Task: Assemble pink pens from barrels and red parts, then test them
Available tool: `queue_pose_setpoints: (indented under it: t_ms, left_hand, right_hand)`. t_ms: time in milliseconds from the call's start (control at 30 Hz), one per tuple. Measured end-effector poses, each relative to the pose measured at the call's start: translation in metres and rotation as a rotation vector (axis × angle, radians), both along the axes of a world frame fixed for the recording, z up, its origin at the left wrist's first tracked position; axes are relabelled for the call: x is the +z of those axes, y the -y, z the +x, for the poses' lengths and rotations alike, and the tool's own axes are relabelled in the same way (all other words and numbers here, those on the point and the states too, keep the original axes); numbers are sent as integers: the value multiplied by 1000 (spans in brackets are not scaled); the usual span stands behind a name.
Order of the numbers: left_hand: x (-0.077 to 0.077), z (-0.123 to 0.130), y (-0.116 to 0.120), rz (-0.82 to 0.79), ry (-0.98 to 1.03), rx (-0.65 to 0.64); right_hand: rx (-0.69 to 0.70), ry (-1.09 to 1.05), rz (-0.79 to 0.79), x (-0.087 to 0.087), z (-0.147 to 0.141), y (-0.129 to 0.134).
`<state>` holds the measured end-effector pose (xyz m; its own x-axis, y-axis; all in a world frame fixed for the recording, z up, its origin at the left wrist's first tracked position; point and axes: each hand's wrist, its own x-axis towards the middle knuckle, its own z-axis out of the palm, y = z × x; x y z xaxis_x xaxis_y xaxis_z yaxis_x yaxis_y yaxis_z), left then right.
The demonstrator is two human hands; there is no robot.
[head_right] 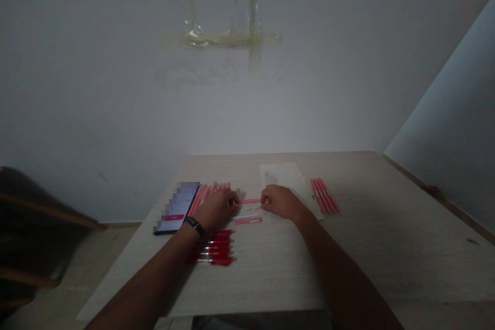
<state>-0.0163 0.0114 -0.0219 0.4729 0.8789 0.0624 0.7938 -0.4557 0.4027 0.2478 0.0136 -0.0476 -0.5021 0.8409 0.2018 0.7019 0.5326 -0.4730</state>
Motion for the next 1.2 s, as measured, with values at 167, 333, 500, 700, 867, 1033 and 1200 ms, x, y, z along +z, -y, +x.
queue_pose_setpoints:
  t_ms: [167,333,500,700,867,1033,1200]
  left_hand:
    - [-1,1,0,3,-13,2]
    - [-1,3,0,-3,-44,11]
    - [2,8,3,-25,42,-28]
    - [-1,9,3,2,163,-98]
    - [-2,9,4,11,184,-114]
    - [3,11,8,14,143,-126]
    - [7,14,13,9,98,-122]
  right_hand:
    - [6,22,-19,0,0,0]
    - [13,29,-15,3,-2,1]
    - [5,8,27,12,-8,5]
    - [73,-44,54,20,-15,12]
    - [69,-34,49,20,-16,12]
    - [57,6,46,21,-16,13]
    - [31,70,59,27,-19,18]
